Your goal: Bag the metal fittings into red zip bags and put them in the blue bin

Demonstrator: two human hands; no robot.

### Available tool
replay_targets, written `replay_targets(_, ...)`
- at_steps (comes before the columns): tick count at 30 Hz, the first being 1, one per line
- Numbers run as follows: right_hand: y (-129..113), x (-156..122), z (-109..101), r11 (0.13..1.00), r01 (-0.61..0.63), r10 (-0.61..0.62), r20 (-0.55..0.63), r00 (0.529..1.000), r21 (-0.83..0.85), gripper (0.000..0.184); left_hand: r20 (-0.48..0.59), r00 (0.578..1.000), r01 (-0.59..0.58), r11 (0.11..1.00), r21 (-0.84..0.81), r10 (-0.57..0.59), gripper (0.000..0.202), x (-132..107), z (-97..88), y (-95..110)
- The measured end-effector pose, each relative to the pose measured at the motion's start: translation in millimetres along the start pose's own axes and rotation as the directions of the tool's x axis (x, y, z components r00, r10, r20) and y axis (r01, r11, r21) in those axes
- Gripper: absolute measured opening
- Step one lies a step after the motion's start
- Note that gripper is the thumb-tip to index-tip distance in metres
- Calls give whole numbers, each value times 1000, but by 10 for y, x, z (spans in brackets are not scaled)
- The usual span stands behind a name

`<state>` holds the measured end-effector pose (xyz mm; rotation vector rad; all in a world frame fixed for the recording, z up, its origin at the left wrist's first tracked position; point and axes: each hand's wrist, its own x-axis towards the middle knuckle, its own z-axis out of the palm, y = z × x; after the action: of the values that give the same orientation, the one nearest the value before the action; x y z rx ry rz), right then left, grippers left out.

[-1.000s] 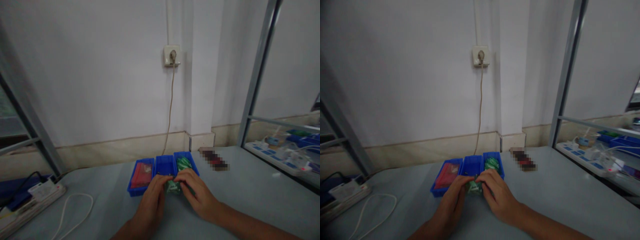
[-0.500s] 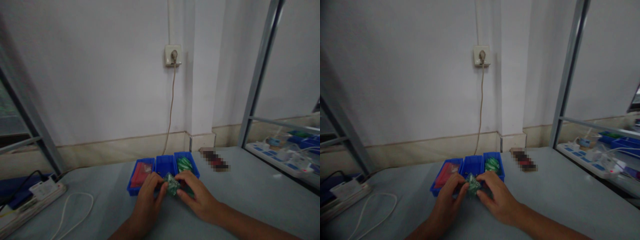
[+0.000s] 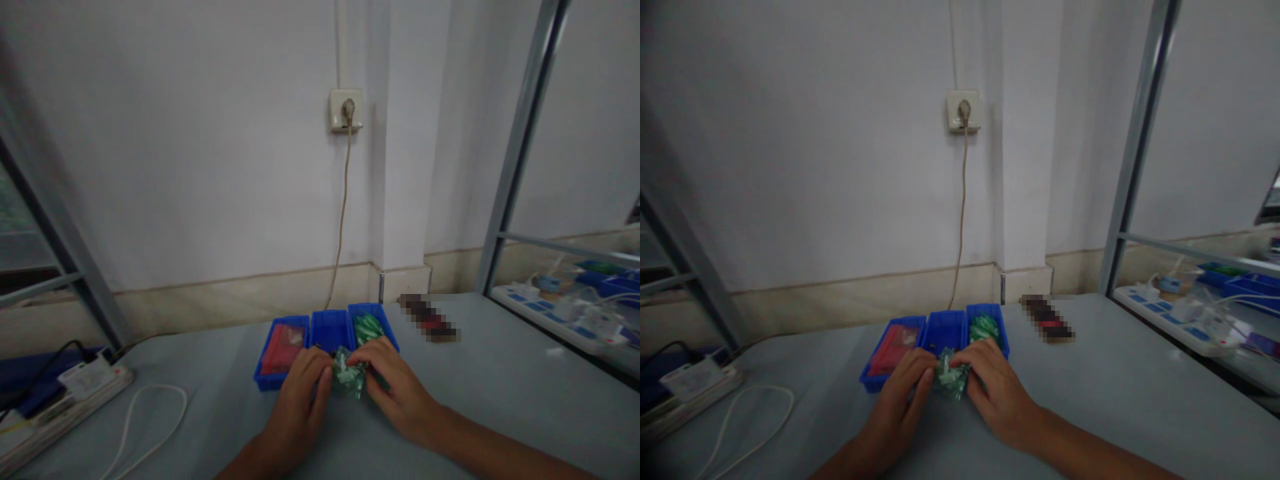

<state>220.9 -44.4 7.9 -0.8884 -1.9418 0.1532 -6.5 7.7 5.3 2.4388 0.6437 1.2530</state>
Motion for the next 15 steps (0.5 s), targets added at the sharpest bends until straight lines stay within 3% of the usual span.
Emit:
replay_targets(10, 20, -34, 51, 994, -98, 101, -49, 994, 54, 12, 37, 995, -97, 994, 50, 96, 18, -41, -62, 29)
replay_targets(15, 63, -36, 89, 980, -194, 196, -78, 977, 33, 28, -7, 991, -131, 990, 50, 132, 15, -32, 9, -36)
